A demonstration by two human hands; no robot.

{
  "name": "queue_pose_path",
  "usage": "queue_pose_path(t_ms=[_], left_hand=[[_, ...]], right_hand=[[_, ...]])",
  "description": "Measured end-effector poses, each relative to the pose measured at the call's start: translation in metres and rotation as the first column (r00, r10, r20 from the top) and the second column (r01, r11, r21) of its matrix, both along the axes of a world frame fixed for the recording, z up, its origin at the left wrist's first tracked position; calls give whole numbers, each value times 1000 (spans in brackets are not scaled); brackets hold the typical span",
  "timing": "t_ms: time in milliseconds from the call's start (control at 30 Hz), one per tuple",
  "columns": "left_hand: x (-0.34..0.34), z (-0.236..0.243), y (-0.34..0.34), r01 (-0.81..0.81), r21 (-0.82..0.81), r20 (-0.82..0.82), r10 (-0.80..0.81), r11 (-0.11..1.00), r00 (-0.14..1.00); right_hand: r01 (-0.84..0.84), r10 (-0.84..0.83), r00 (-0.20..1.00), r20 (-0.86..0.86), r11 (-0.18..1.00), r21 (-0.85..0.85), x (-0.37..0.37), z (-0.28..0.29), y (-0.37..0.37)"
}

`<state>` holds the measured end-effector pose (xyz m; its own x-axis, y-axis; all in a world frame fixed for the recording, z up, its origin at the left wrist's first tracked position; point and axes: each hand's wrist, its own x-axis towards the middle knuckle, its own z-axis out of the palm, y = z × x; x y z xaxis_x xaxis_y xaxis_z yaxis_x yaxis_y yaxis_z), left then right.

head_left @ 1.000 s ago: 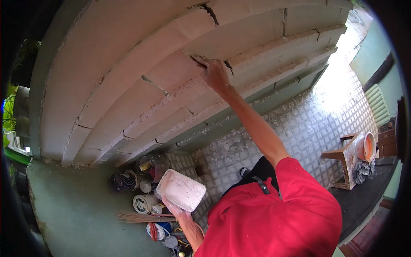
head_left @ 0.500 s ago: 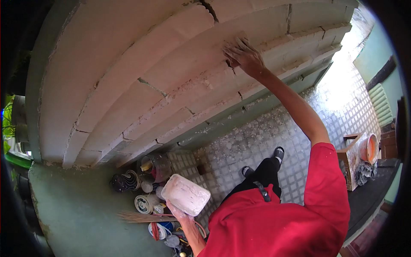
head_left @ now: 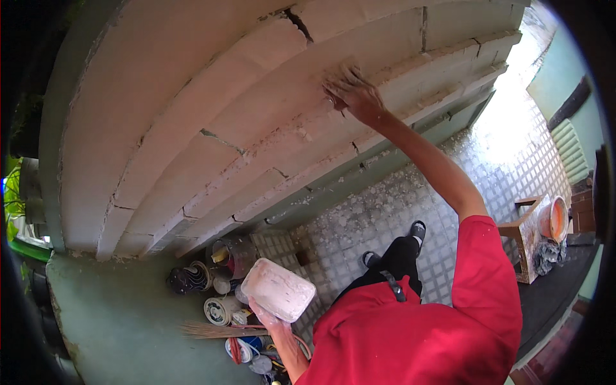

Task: Applying plaster or filler to cracks in a concrete ceiling using a putty knife or scraper.

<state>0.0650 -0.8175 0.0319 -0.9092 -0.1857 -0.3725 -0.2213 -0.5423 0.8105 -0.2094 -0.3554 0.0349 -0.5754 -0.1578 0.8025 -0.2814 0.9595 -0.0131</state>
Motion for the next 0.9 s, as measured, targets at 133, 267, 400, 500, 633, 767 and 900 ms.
queue_pose_path(t_ms=[133,267,400,500,633,767,900], left_hand=[[-7,0,1,2,-15,14,-2,1000,1000],[-8,2,5,-4,7,32,4,1000,999],[-10,1,9,31,16,10,-31,999,999],[-3,-3,-1,-46,9,25,46,999,999],[-3,-3,-3,-45,-11,17,45,999,999],[-5,1,-4,-39,-5,11,39,999,999],[-7,3,-3,-44,15,2,44,999,999]], right_hand=[[-43,41,999,-11,941,-334,26,-2,-9],[187,-149,982,116,680,-709,17,8,22],[81,-303,951,-59,427,-900,-19,-2,31],[46,-51,998,30,344,-938,-10,23,-55],[-83,-74,978,-195,718,-691,-22,16,-127],[-20,-44,996,-78,734,-679,-10,25,-168],[-42,63,998,-3,627,-778,-3,21,-153]])
